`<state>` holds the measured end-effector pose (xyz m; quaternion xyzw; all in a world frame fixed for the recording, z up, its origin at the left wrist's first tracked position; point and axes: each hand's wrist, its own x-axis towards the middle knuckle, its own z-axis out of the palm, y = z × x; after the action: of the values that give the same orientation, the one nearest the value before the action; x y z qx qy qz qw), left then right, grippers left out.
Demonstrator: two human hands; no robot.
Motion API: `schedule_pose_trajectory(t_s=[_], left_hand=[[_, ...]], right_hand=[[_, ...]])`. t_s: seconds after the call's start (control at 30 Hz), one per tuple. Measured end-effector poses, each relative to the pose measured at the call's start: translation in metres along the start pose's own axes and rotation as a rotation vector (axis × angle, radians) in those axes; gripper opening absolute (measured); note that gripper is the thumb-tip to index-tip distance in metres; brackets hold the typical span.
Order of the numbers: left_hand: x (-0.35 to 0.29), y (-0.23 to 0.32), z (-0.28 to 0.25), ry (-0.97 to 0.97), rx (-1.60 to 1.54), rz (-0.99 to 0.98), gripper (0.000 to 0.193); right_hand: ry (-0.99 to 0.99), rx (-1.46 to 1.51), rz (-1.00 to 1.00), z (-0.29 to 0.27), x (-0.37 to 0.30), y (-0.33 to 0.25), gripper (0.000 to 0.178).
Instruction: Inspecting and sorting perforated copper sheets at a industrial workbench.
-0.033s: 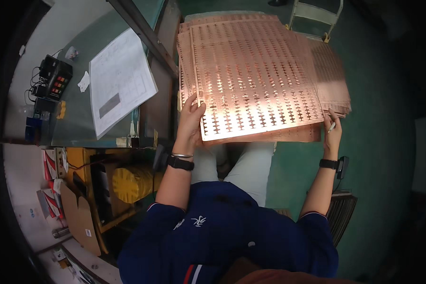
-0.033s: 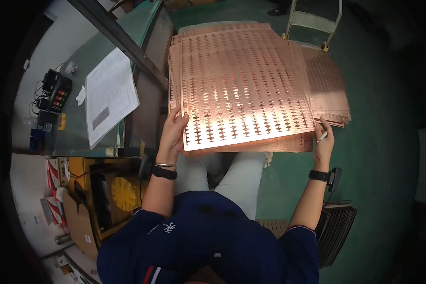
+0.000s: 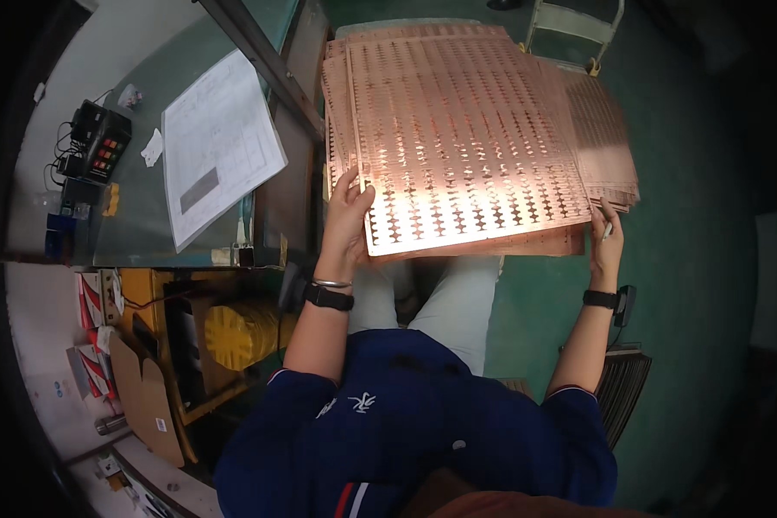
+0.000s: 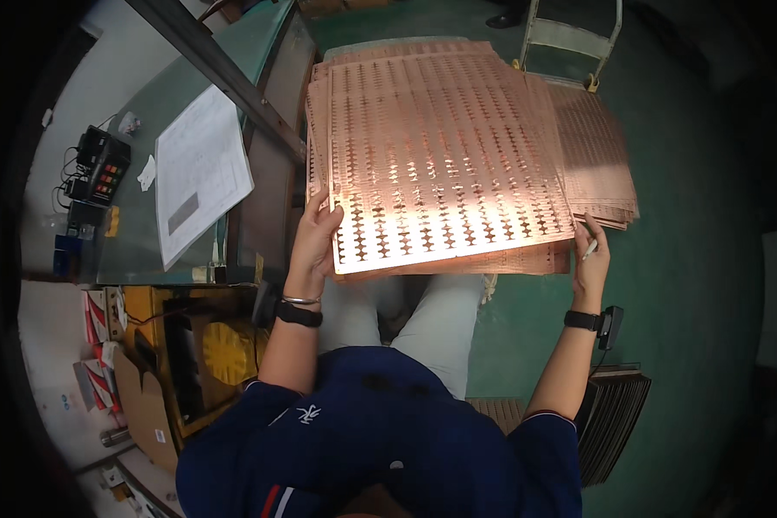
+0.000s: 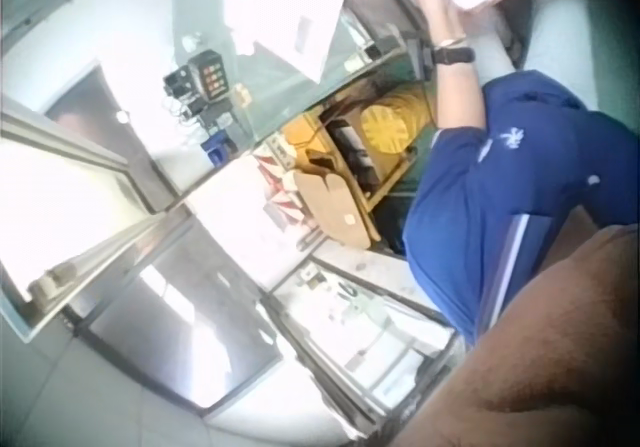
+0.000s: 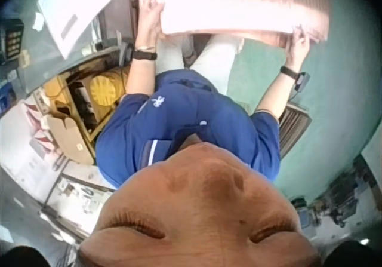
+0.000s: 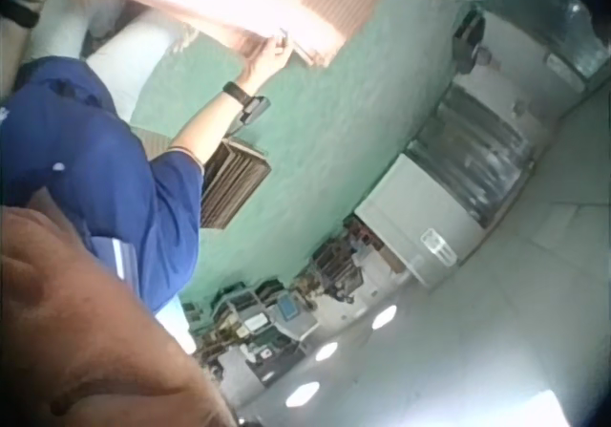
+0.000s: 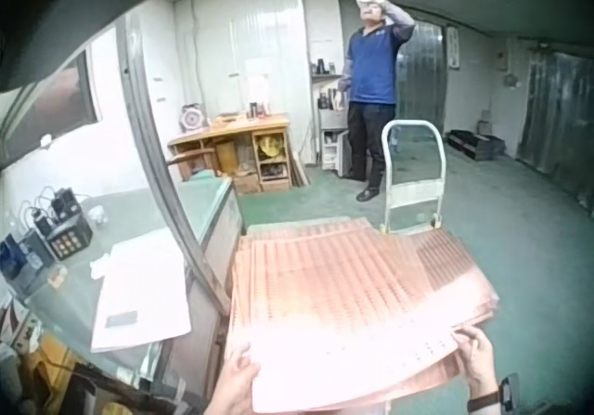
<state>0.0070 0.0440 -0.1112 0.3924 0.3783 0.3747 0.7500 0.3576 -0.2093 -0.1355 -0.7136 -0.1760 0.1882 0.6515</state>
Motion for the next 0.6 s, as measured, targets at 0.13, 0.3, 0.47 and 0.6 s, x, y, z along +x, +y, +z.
schedule_pose_trajectory(t_s=[0.13,0.3,0.47,0.6], left_hand=[[-0.022,0.012,0.014,-0.155,-0.064,0.144,0.050],[-0.049,0.028,0.020,-0.222,-0.034,0.199,0.050],[-0.059,0.037,0.016,-0.336,-0.132,0.195,0.052],[-0.066,0.041,0.019,-0.394,-0.121,0.204,0.052]], right_hand=[[0.022,0.290,0.131,-0.010,-0.024,-0.012,0.043],[-0.021,0.452,0.156,-0.034,-0.056,-0.031,0.046],[-0.220,0.207,0.093,-0.059,-0.080,-0.064,0.045],[-0.158,0.031,-0.031,-0.080,-0.108,-0.091,0.043]])
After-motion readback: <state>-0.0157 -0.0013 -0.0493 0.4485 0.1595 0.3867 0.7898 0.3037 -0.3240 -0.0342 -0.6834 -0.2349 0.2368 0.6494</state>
